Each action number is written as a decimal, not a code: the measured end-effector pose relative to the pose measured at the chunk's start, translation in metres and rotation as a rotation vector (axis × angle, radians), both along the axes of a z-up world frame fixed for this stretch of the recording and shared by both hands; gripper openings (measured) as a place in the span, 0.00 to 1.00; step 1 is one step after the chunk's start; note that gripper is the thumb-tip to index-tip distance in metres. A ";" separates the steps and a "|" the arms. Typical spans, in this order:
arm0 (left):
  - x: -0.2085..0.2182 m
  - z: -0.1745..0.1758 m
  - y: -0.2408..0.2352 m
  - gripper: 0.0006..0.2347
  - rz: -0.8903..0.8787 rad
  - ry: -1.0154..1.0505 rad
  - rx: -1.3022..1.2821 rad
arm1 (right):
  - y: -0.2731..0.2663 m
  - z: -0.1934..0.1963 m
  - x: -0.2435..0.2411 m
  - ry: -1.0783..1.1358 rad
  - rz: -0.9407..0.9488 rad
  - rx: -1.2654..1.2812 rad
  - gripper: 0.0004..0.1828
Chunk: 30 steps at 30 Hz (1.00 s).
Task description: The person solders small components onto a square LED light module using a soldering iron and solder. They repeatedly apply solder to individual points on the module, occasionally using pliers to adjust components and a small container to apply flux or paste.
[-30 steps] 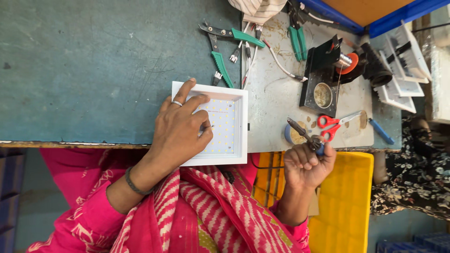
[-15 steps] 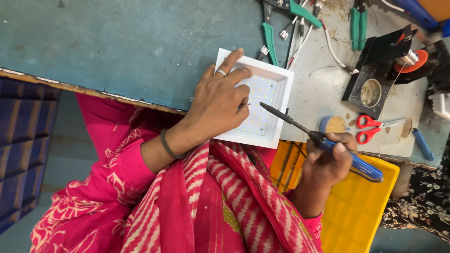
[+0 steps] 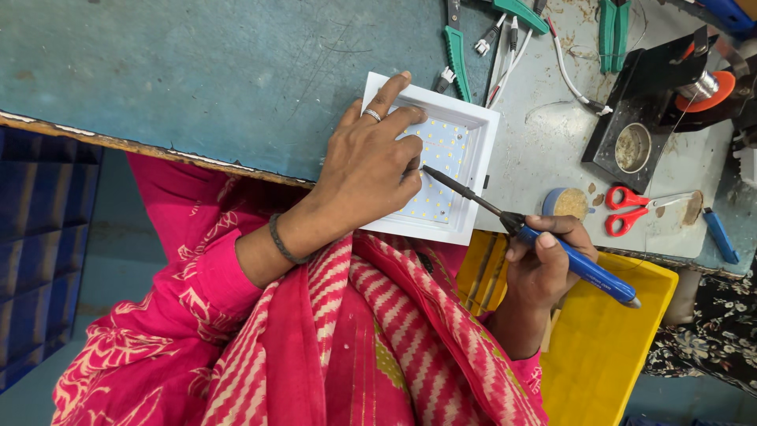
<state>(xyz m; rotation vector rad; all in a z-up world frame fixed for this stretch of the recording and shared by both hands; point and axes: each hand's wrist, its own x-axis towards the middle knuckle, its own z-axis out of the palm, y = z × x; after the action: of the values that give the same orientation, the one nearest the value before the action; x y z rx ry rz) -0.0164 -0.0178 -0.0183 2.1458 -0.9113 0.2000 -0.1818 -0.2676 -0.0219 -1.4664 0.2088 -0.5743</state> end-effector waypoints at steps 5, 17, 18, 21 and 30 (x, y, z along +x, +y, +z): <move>0.000 0.000 0.000 0.05 0.003 -0.005 0.002 | 0.001 0.006 -0.001 0.009 0.027 -0.070 0.15; 0.001 0.000 -0.001 0.04 -0.008 -0.001 0.003 | -0.001 0.012 -0.006 -0.039 -0.007 -0.104 0.15; 0.001 0.000 -0.001 0.04 -0.003 -0.007 0.007 | -0.003 0.012 -0.006 -0.048 -0.004 -0.089 0.15; 0.000 0.000 0.000 0.04 0.002 -0.018 0.010 | -0.009 0.009 -0.007 -0.066 0.005 -0.040 0.16; 0.001 0.000 0.001 0.05 -0.009 -0.009 0.007 | -0.005 0.002 -0.005 -0.043 0.006 -0.077 0.23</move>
<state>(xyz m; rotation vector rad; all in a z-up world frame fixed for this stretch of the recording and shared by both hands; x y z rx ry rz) -0.0159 -0.0171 -0.0182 2.1486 -0.9281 0.2017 -0.1873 -0.2723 -0.0203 -1.5271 0.1496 -0.6139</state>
